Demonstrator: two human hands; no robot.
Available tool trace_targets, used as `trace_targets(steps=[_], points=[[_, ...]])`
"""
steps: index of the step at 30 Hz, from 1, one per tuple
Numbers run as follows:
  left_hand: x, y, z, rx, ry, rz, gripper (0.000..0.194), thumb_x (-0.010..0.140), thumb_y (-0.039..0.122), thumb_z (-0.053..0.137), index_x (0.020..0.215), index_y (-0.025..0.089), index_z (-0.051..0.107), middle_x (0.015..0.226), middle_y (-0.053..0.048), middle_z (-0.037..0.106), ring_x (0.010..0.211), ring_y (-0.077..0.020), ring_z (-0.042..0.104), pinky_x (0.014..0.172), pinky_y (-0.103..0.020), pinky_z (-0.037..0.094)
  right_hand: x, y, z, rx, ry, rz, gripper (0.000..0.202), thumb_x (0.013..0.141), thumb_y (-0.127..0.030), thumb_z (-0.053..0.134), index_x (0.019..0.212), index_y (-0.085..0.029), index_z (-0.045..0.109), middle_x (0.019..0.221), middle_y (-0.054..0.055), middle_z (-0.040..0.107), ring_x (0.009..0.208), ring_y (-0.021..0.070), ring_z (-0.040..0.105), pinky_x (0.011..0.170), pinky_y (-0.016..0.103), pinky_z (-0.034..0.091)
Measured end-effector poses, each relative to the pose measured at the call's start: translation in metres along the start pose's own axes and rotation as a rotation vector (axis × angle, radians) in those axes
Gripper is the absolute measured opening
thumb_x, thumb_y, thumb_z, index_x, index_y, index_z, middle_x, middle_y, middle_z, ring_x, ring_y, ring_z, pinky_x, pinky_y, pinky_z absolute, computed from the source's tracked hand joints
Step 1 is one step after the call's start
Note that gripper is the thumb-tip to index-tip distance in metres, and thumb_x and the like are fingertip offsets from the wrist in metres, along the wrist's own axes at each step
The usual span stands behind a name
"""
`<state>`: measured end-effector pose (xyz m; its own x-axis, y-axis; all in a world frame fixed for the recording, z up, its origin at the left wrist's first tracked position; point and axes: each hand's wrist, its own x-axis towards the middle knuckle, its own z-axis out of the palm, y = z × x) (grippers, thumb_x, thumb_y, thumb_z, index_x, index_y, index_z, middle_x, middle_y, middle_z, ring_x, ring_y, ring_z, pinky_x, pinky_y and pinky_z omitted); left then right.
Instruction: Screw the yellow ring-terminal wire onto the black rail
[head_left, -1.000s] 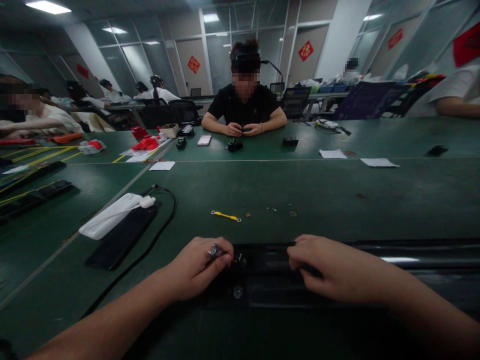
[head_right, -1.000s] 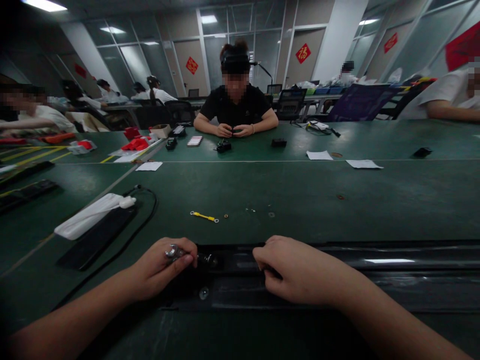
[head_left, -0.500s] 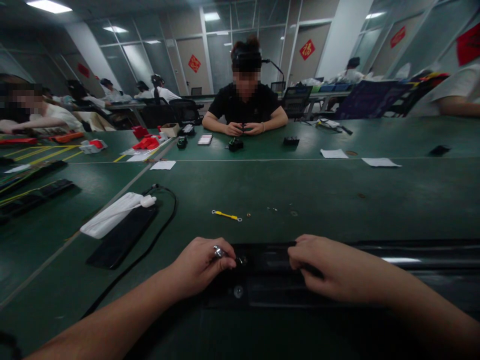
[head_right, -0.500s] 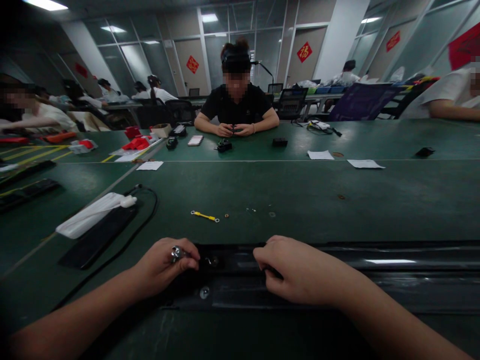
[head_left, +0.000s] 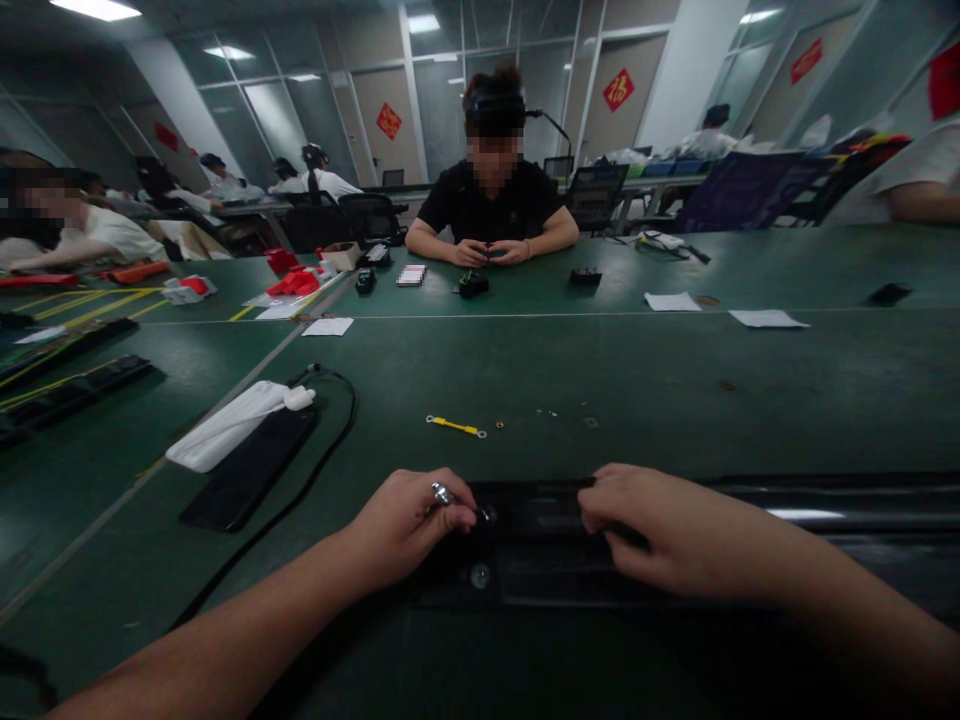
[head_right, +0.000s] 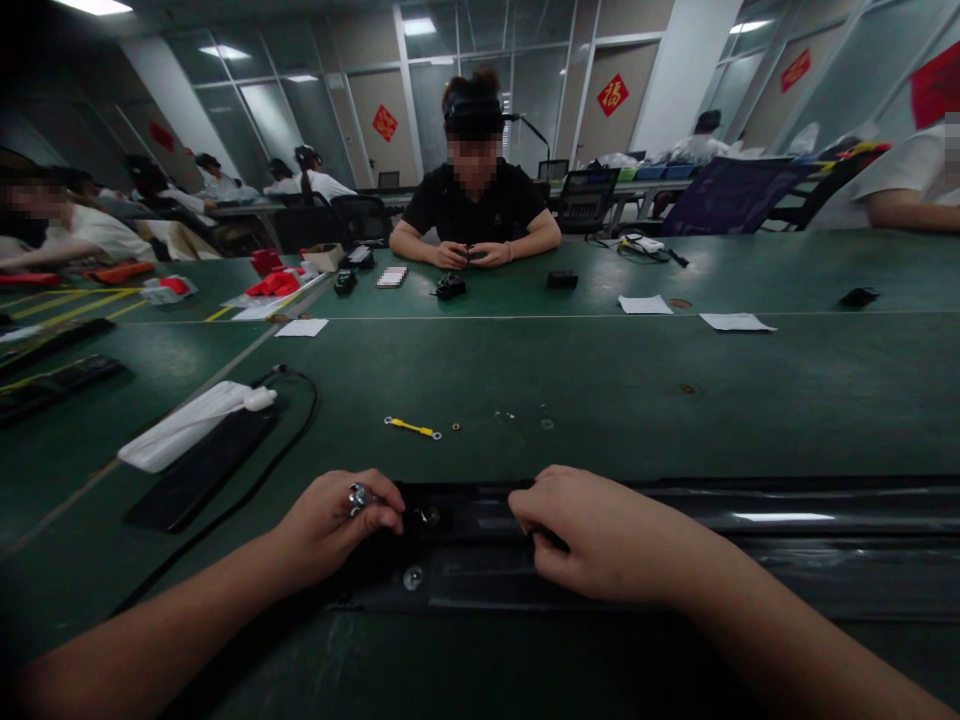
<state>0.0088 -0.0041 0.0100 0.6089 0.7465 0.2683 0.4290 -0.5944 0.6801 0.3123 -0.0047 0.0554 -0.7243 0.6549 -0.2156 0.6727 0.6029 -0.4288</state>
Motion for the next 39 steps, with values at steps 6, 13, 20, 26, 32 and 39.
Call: trace_targets(steps=[6, 13, 20, 26, 32, 39], points=[[0.0001, -0.0019, 0.0034, -0.041, 0.020, -0.051, 0.006, 0.094, 0.020, 0.054, 0.091, 0.020, 0.060, 0.072, 0.005, 0.069, 0.065, -0.0106, 0.066, 0.062, -0.020, 0.044, 0.0016, -0.0005, -0.0005, -0.012, -0.016, -0.002, 0.008, 0.081, -0.016, 0.052, 0.082, -0.021, 0.058, 0.076, 0.002, 0.059, 0.079, 0.0224, 0.056, 0.069, 0.034, 0.041], [-0.0011, -0.0011, 0.0040, -0.071, 0.037, -0.076, 0.009, 0.095, 0.024, 0.053, 0.091, 0.020, 0.060, 0.071, 0.004, 0.070, 0.064, -0.0113, 0.065, 0.061, -0.021, 0.044, 0.0019, -0.0013, -0.0008, -0.014, -0.022, -0.003, 0.009, 0.080, -0.014, 0.052, 0.081, -0.020, 0.058, 0.078, 0.003, 0.059, 0.079, 0.0220, 0.055, 0.068, 0.033, 0.041], [-0.0002, 0.0006, 0.0021, -0.087, 0.041, -0.081, 0.011, 0.095, 0.023, 0.051, 0.091, 0.019, 0.060, 0.070, 0.003, 0.070, 0.065, -0.0121, 0.066, 0.062, -0.022, 0.046, 0.0009, -0.0010, -0.0006, 0.003, -0.008, -0.017, 0.010, 0.080, -0.013, 0.053, 0.082, -0.020, 0.059, 0.077, 0.003, 0.058, 0.080, 0.0221, 0.055, 0.073, 0.036, 0.042], [-0.0004, 0.0008, 0.0015, -0.080, 0.065, -0.077, 0.011, 0.095, 0.022, 0.051, 0.091, 0.019, 0.060, 0.070, 0.003, 0.071, 0.063, -0.0111, 0.065, 0.061, -0.021, 0.045, 0.0002, 0.0003, 0.0002, 0.011, -0.002, -0.024, 0.010, 0.080, -0.013, 0.053, 0.082, -0.020, 0.060, 0.076, 0.003, 0.059, 0.079, 0.0222, 0.055, 0.071, 0.034, 0.041], [-0.0009, 0.0010, 0.0021, -0.078, 0.088, -0.062, 0.011, 0.095, 0.023, 0.051, 0.091, 0.018, 0.060, 0.068, 0.003, 0.070, 0.058, -0.0101, 0.062, 0.057, -0.020, 0.043, 0.0002, 0.0002, 0.0001, 0.000, -0.021, -0.014, 0.008, 0.081, -0.015, 0.052, 0.082, -0.021, 0.058, 0.078, 0.003, 0.059, 0.079, 0.0219, 0.055, 0.070, 0.034, 0.040], [-0.0015, 0.0008, 0.0022, -0.067, 0.098, -0.013, 0.009, 0.095, 0.021, 0.053, 0.091, 0.019, 0.061, 0.069, 0.004, 0.070, 0.064, -0.0108, 0.067, 0.062, -0.021, 0.046, 0.0011, 0.0006, 0.0006, 0.000, -0.010, -0.028, 0.009, 0.081, -0.013, 0.052, 0.080, -0.020, 0.058, 0.076, 0.002, 0.059, 0.079, 0.0214, 0.055, 0.068, 0.033, 0.039]])
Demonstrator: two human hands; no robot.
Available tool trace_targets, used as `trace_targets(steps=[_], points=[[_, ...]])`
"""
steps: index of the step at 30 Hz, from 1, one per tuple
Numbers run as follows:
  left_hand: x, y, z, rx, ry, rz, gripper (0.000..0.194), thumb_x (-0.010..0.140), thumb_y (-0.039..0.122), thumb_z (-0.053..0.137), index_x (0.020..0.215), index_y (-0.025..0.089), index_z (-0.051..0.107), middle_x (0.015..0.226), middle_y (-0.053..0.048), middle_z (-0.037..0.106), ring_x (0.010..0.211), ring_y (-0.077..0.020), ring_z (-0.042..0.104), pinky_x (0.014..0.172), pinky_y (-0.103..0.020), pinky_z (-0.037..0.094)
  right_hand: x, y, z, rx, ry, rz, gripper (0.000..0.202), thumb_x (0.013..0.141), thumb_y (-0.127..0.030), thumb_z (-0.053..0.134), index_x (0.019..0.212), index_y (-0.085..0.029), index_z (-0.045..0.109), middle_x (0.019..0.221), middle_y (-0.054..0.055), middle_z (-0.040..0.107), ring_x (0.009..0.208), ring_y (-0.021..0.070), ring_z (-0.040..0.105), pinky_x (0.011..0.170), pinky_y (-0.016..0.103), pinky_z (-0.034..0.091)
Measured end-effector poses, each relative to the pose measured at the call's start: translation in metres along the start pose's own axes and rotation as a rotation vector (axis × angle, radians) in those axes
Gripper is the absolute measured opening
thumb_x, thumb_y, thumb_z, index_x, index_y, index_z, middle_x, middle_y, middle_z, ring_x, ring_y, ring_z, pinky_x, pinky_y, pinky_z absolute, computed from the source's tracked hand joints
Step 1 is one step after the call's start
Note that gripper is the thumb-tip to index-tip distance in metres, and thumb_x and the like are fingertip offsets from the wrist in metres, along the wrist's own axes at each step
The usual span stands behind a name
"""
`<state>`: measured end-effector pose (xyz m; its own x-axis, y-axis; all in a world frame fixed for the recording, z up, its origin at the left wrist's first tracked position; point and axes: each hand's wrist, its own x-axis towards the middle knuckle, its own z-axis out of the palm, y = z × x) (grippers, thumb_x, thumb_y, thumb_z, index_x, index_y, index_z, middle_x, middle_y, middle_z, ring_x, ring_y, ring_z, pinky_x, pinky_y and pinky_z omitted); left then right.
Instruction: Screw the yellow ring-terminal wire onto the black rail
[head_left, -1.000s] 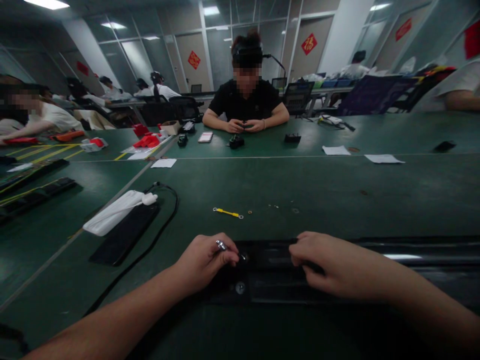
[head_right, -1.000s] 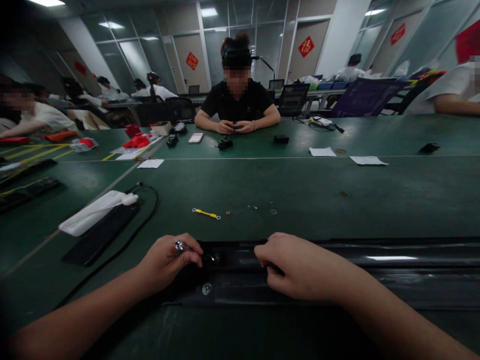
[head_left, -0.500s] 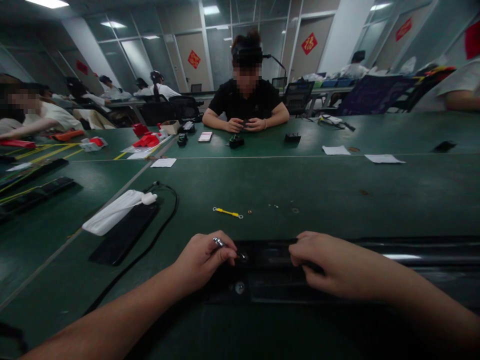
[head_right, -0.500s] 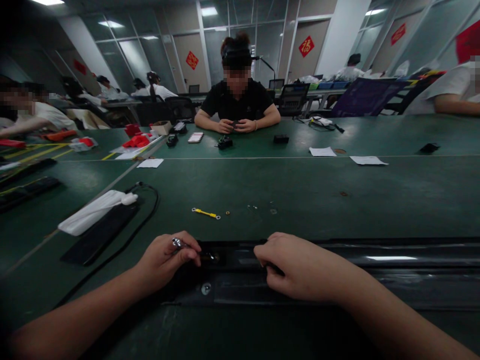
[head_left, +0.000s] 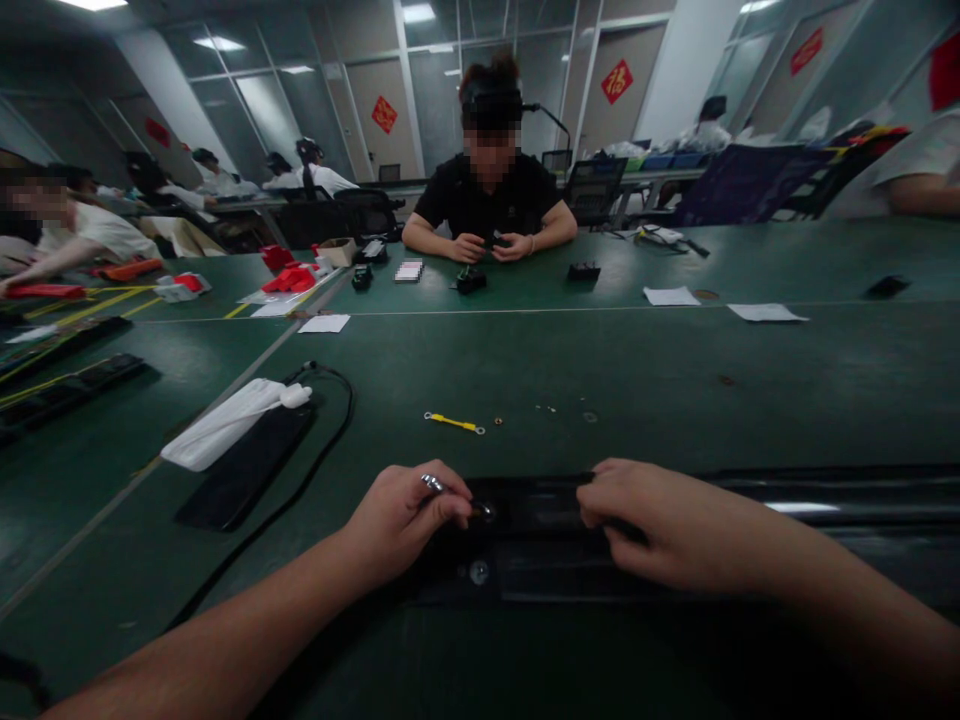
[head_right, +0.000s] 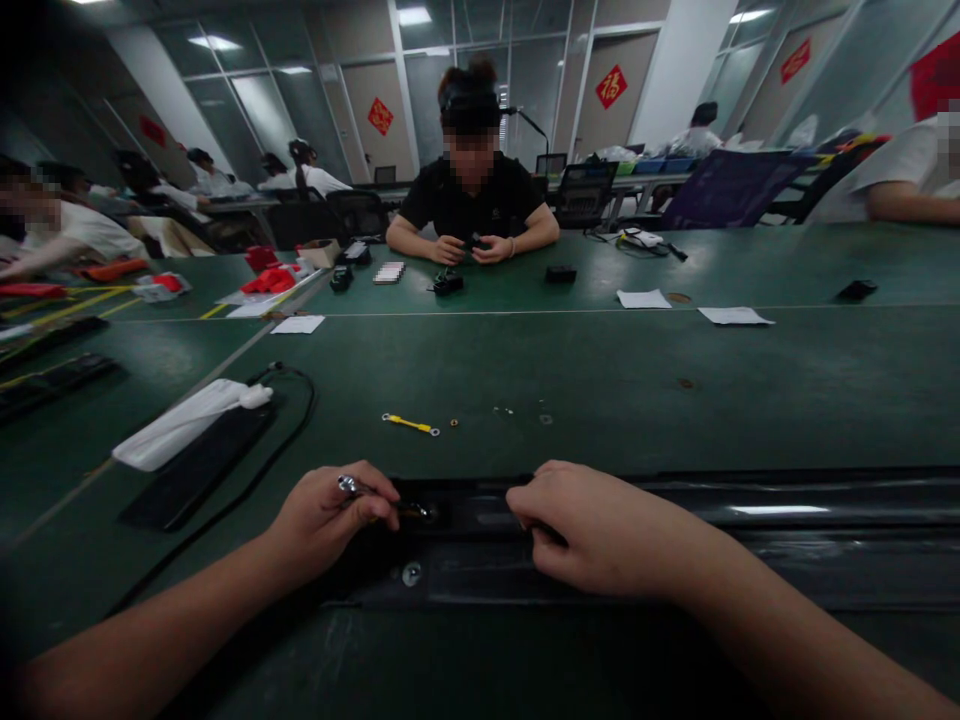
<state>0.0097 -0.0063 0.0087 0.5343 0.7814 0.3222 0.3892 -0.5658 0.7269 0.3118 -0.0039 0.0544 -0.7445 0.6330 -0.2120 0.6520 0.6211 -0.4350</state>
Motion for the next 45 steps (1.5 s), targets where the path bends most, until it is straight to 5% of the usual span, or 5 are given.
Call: trace_targets(steps=[34, 45], points=[[0.0067, 0.0003, 0.0040, 0.087, 0.011, 0.009, 0.010, 0.092, 0.023, 0.059, 0.088, 0.021, 0.069, 0.073, 0.005, 0.073, 0.062, -0.0102, 0.068, 0.063, -0.019, 0.049, 0.0013, -0.0008, 0.0009, -0.006, 0.003, -0.005, 0.011, 0.079, -0.011, 0.052, 0.078, -0.021, 0.056, 0.073, 0.001, 0.059, 0.078, 0.0210, 0.055, 0.082, 0.039, 0.041], [0.0053, 0.0021, 0.0020, 0.102, 0.042, -0.004, 0.012, 0.093, 0.022, 0.055, 0.089, 0.020, 0.066, 0.068, 0.004, 0.070, 0.061, -0.0098, 0.066, 0.060, -0.018, 0.047, -0.0003, -0.0011, 0.0003, 0.011, 0.011, -0.009, 0.010, 0.080, -0.011, 0.053, 0.079, -0.021, 0.056, 0.074, 0.002, 0.059, 0.078, 0.0212, 0.055, 0.072, 0.034, 0.040]])
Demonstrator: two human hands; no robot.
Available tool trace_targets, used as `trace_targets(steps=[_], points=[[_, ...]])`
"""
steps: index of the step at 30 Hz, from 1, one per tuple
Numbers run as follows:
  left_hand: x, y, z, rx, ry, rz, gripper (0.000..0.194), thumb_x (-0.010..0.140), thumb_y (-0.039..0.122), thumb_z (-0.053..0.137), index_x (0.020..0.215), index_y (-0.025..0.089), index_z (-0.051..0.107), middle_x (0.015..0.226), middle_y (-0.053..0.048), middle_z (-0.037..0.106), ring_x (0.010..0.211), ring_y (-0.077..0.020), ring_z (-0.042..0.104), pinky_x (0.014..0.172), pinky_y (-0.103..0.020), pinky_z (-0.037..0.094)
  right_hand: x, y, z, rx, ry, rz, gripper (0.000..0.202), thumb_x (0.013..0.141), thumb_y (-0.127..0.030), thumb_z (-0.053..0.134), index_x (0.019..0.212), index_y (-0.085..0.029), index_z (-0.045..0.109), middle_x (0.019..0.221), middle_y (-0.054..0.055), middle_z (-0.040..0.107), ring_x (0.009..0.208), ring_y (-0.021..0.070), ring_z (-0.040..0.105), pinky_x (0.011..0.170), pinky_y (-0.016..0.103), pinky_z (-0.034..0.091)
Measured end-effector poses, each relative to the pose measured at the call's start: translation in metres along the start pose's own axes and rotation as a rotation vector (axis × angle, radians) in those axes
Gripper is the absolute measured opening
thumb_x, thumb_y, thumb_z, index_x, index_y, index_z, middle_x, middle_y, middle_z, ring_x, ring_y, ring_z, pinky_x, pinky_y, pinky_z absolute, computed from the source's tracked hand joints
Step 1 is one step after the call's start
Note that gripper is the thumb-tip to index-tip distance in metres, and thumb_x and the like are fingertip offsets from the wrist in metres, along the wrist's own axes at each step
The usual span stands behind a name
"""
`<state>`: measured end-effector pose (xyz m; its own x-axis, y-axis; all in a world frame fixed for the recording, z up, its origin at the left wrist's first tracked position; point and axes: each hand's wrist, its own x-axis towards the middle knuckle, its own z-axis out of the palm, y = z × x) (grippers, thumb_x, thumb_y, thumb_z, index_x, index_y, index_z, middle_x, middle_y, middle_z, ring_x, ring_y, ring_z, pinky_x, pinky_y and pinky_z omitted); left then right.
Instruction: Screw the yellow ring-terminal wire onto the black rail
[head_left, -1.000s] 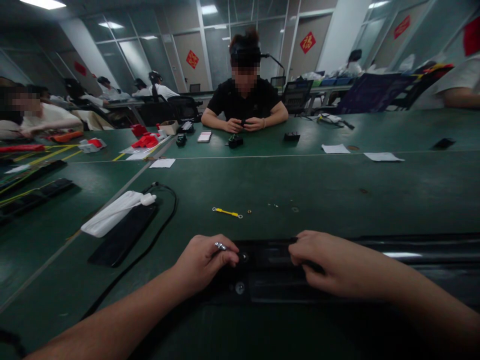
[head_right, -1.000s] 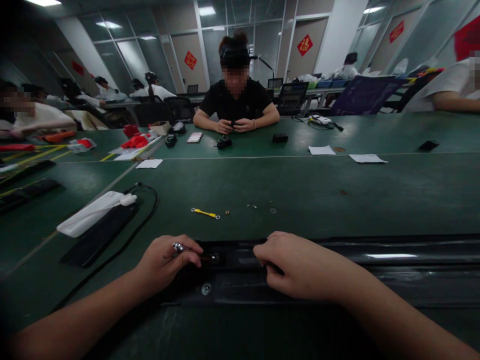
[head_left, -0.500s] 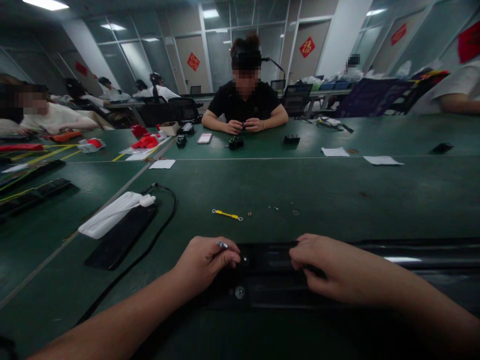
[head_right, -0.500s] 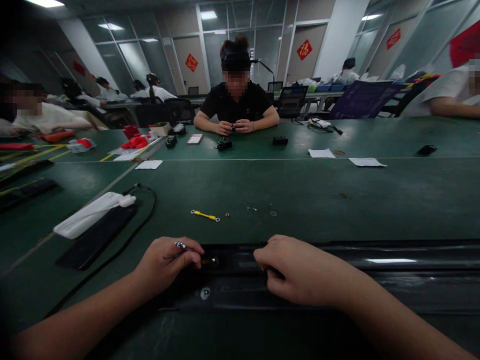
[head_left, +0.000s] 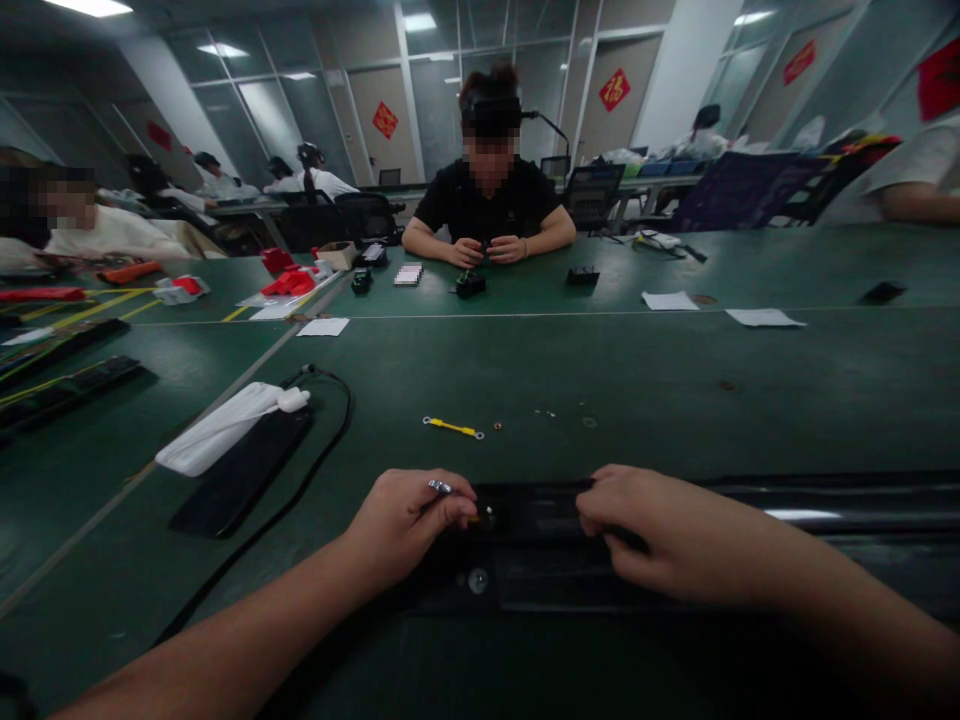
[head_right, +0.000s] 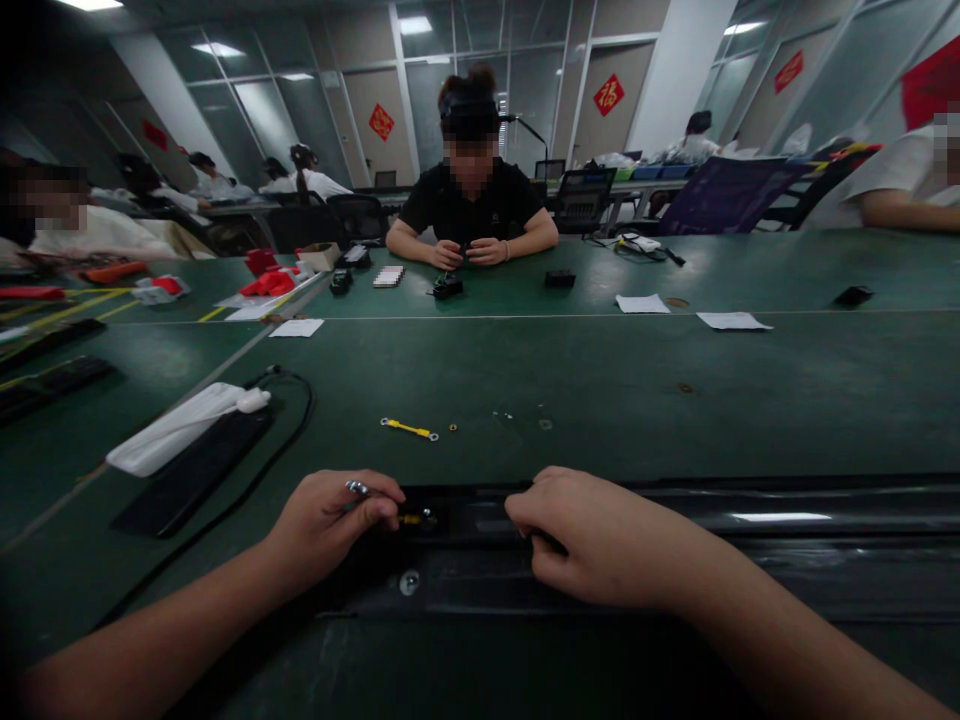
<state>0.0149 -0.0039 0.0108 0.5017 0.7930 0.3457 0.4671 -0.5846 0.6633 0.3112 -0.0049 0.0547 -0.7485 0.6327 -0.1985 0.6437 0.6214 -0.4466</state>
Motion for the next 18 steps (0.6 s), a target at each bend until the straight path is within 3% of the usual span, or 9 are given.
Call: trace_targets(steps=[18], points=[[0.0005, 0.0025, -0.0040, -0.018, -0.093, -0.014, 0.015, 0.095, 0.021, 0.049, 0.090, 0.018, 0.063, 0.070, 0.003, 0.066, 0.065, -0.0106, 0.064, 0.064, -0.020, 0.044, 0.0002, 0.0016, 0.0007, -0.001, -0.004, 0.004, 0.010, 0.080, -0.012, 0.053, 0.079, -0.021, 0.057, 0.074, 0.001, 0.058, 0.078, 0.0209, 0.055, 0.068, 0.032, 0.038]])
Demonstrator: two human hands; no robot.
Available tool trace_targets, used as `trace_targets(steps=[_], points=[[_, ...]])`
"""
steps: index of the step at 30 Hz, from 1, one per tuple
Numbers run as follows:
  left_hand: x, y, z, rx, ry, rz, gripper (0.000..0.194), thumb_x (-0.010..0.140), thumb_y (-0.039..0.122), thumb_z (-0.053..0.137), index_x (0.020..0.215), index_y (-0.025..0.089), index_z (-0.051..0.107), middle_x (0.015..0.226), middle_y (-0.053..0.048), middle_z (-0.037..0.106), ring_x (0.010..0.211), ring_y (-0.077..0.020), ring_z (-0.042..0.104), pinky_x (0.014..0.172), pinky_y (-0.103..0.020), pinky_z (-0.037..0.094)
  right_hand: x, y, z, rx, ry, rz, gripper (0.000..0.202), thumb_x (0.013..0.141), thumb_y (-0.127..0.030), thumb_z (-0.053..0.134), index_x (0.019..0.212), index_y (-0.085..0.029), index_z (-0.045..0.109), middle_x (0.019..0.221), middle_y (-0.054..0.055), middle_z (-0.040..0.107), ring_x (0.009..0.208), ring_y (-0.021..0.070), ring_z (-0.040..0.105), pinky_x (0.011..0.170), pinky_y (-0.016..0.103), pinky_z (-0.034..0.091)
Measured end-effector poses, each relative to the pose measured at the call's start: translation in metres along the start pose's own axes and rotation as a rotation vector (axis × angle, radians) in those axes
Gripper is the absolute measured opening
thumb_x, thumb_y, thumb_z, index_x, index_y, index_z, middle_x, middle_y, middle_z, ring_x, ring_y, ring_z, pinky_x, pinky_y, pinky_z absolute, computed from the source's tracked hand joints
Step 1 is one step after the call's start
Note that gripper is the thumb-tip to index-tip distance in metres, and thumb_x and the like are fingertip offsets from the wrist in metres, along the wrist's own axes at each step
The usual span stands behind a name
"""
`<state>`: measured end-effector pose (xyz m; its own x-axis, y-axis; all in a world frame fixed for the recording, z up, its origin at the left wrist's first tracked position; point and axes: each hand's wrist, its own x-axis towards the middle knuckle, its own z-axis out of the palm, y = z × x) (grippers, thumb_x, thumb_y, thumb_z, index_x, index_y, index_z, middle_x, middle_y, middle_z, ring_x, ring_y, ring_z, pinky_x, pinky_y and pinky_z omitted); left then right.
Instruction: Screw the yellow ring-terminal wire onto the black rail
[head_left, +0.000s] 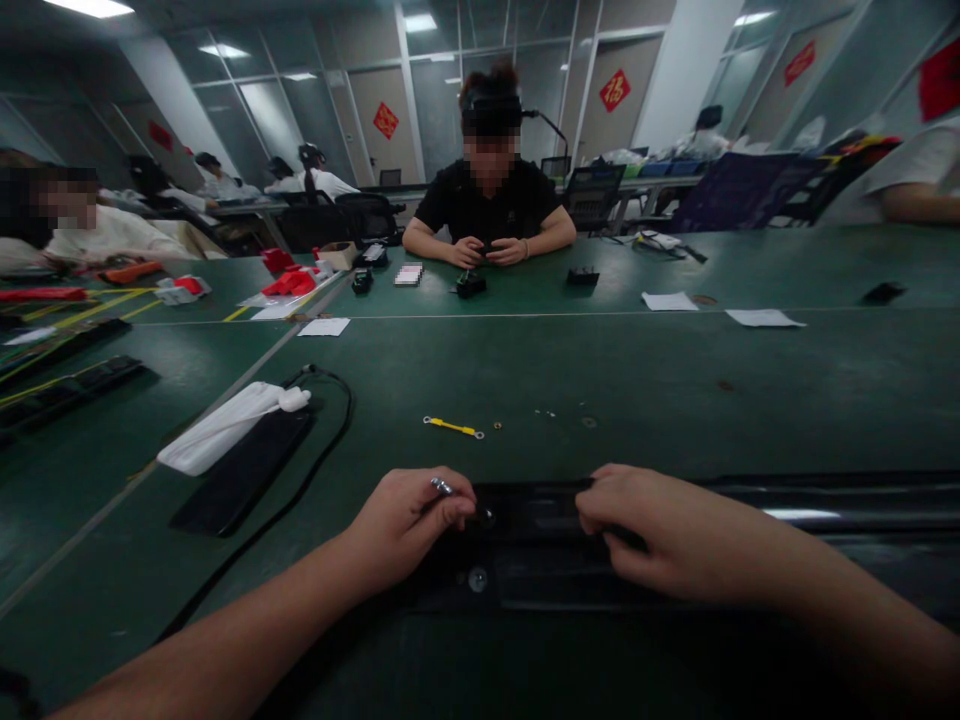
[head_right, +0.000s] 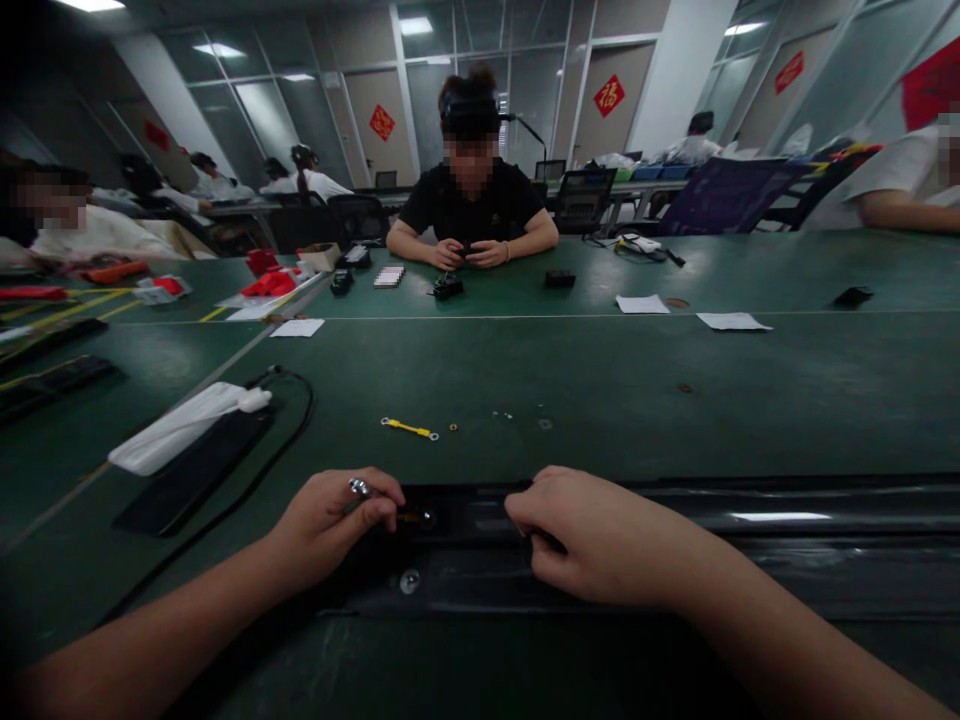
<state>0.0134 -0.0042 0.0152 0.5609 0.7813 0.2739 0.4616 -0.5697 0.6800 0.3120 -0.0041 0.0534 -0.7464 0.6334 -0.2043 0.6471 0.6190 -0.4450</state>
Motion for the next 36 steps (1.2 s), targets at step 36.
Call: trace_targets(steps=[36], points=[[0.0024, 0.0038, -0.0034, 0.007, -0.045, -0.053, 0.019, 0.098, 0.025, 0.042, 0.092, 0.017, 0.059, 0.071, 0.001, 0.063, 0.065, -0.0119, 0.060, 0.064, -0.022, 0.043, 0.0008, -0.0004, 0.0002, -0.013, 0.014, -0.006, 0.010, 0.079, -0.012, 0.053, 0.078, -0.021, 0.058, 0.073, 0.001, 0.058, 0.077, 0.0208, 0.055, 0.072, 0.033, 0.040]])
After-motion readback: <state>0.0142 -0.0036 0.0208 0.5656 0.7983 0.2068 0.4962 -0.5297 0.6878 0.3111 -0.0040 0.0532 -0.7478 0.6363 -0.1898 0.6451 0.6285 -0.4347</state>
